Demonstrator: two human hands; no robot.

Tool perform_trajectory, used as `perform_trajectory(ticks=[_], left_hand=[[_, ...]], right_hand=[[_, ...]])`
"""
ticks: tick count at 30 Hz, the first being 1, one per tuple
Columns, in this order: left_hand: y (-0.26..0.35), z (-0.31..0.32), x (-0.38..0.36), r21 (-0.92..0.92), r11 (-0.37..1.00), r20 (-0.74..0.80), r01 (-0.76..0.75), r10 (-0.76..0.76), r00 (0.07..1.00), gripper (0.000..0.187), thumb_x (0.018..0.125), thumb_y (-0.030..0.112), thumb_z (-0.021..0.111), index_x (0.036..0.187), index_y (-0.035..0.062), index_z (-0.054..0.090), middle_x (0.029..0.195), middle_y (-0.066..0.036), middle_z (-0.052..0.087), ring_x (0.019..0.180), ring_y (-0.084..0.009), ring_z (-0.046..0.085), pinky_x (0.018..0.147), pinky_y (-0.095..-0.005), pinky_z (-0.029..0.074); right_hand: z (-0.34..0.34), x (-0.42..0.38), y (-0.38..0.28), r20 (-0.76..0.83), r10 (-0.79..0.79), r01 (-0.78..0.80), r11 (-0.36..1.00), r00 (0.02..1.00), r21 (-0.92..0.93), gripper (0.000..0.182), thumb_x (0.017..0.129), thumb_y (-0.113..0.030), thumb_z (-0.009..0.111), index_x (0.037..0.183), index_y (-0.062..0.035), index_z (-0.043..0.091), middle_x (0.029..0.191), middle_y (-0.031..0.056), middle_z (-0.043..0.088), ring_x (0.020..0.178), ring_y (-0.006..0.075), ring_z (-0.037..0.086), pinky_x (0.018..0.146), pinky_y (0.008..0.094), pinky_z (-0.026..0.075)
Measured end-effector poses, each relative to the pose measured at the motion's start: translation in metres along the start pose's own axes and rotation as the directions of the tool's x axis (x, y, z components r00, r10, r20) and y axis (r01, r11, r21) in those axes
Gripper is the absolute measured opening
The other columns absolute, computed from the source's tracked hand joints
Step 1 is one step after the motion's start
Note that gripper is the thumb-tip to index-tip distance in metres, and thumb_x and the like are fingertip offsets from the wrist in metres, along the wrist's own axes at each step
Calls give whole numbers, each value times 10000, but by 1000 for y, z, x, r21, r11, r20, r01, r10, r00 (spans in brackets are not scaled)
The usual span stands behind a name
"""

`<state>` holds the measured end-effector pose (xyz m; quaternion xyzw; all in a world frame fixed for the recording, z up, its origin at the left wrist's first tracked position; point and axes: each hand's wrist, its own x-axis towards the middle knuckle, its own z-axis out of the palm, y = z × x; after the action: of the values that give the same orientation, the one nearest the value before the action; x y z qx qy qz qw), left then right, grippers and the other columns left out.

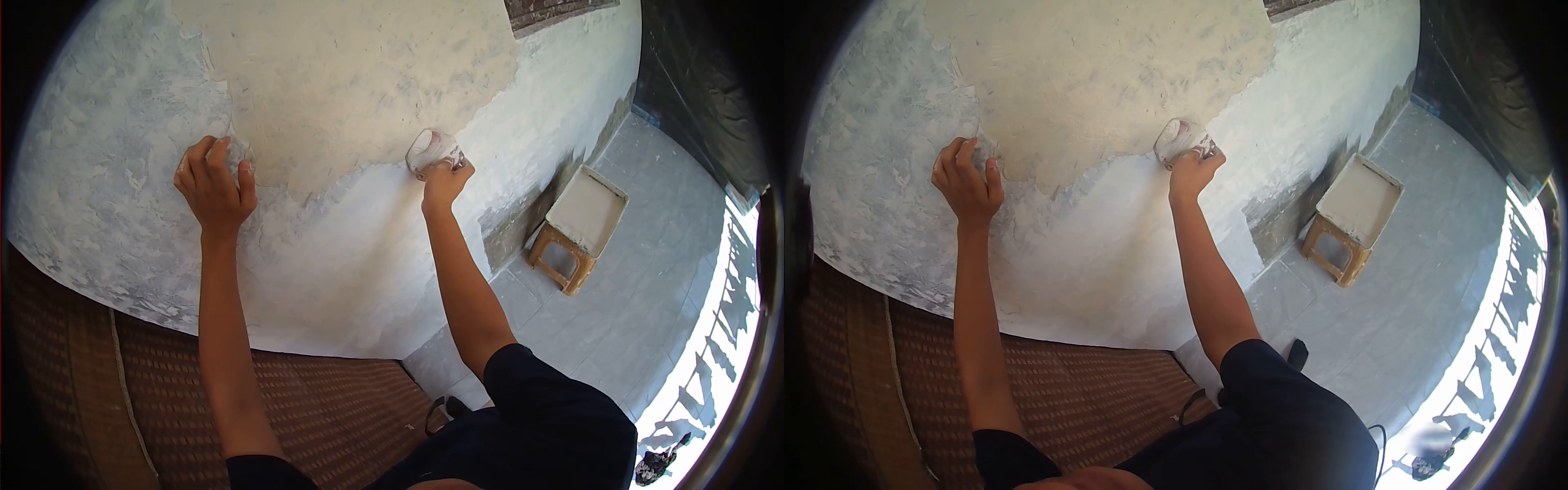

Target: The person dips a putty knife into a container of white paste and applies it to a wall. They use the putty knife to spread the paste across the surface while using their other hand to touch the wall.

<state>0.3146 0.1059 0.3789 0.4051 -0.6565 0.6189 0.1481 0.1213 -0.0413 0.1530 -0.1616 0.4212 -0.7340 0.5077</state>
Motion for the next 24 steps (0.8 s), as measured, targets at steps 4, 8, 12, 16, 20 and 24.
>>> perform_trajectory(ticks=[4,8,12,16,20,24], left_hand=[[19,3,-1,-72,997,5,31,-31,1000,371,885,278,492,1189,66,490,1167,-119,529,1080,-292,448,922,-416,275],[63,24,-9,-180,982,27,49,-45,999,376,870,271,499,1186,66,490,1158,-117,530,1076,-287,449,915,-417,274],[132,49,-14,-340,938,5,60,-62,998,324,853,266,504,1123,89,533,1103,-89,545,1031,-276,473,886,-424,313],[214,69,-16,-524,852,40,22,-1,999,355,830,251,536,1138,75,514,1102,-102,532,1023,-280,474,880,-446,329],[295,82,-16,-677,736,107,9,86,991,354,812,228,555,1131,80,525,1097,-101,532,1022,-293,483,867,-461,352],[367,94,-14,-783,617,188,80,111,976,345,798,209,572,1113,73,541,1088,-107,526,1028,-298,485,862,-452,365]], right_hand=[[-32,24,26,-164,177,-157,979,970,130,392,852,-47,393,1220,72,328,1223,279,453,1125,337,511,971,386,412],[-52,38,36,-112,96,-95,995,989,17,428,833,-39,430,1234,68,326,1207,202,445,1078,257,503,975,356,405],[-80,57,26,-109,83,-88,995,991,-37,404,833,-32,428,1220,57,351,1188,195,459,1060,247,506,960,357,411],[-124,87,24,-128,21,-31,997,992,-77,349,845,-22,424,1185,50,392,1151,177,485,1030,229,507,942,342,409],[-168,113,4,-174,-12,-19,984,985,-176,289,860,-25,436,1143,36,427,1131,177,506,1031,243,515,951,350,393],[-228,152,8,-168,-43,-3,965,985,-263,239,883,-29,454,1116,27,454,1078,151,535,982,222,526,917,335,403]])
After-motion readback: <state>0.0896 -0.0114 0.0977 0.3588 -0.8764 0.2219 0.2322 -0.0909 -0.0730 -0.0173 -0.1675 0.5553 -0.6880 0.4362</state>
